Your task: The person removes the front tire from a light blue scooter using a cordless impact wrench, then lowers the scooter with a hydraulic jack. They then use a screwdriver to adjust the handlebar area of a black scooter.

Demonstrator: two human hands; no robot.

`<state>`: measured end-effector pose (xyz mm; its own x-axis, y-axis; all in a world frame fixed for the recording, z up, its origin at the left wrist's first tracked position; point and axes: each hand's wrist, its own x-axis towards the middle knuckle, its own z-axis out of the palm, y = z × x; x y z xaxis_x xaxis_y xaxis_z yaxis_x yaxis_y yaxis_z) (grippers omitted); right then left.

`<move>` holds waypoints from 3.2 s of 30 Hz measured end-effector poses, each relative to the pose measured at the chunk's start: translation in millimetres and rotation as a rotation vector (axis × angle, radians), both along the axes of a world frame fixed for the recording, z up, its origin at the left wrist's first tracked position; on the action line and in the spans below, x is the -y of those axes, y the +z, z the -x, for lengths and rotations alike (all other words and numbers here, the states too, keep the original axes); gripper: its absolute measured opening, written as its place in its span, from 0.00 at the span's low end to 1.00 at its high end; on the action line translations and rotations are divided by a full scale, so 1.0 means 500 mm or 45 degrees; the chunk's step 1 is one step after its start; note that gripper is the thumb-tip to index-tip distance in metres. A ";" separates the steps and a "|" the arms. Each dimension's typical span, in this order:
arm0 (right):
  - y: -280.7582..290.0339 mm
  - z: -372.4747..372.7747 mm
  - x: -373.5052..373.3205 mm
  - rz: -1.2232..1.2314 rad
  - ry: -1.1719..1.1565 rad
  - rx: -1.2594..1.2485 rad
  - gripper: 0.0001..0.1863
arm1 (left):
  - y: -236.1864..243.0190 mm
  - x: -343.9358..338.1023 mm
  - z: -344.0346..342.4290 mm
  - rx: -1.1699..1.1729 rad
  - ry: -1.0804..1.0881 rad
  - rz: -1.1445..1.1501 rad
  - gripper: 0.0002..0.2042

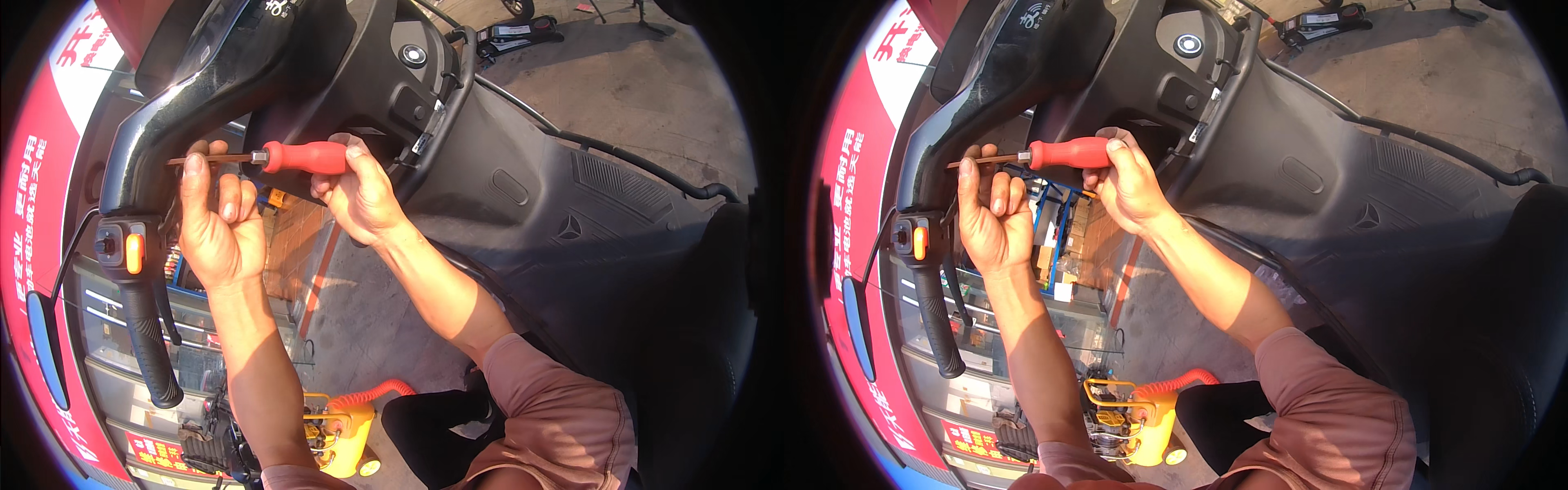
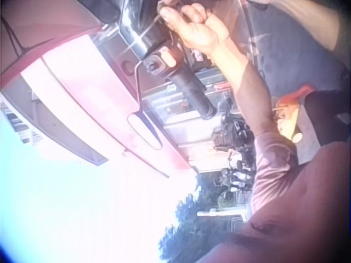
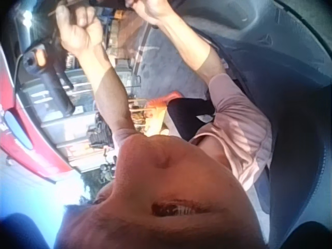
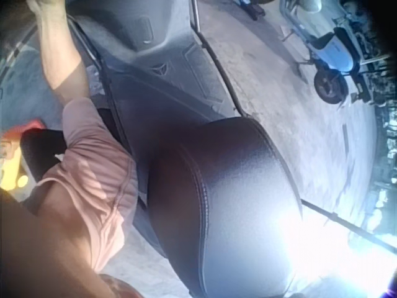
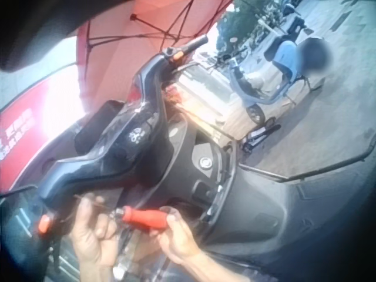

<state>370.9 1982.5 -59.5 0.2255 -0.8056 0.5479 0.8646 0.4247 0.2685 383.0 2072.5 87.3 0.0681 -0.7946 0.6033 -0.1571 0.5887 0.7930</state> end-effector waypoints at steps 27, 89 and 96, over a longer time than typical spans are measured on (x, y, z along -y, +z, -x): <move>-0.004 -0.060 -0.046 -0.083 -0.339 -0.068 0.16 | 0.202 -0.258 0.186 2.451 1.644 0.247 0.21; 0.039 -0.113 -0.017 -0.134 -0.696 0.216 0.26 | 0.277 -0.237 0.217 2.005 1.587 0.110 0.19; -0.015 -0.099 -0.044 -0.042 -0.525 0.071 0.27 | 0.271 -0.221 0.213 2.026 1.556 -0.030 0.21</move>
<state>420.6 2004.5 -67.0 -0.1486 -0.8396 0.5224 0.9442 0.0365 0.3273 276.7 2183.0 222.8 -0.0073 -0.7595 0.6505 -0.8287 -0.3595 -0.4291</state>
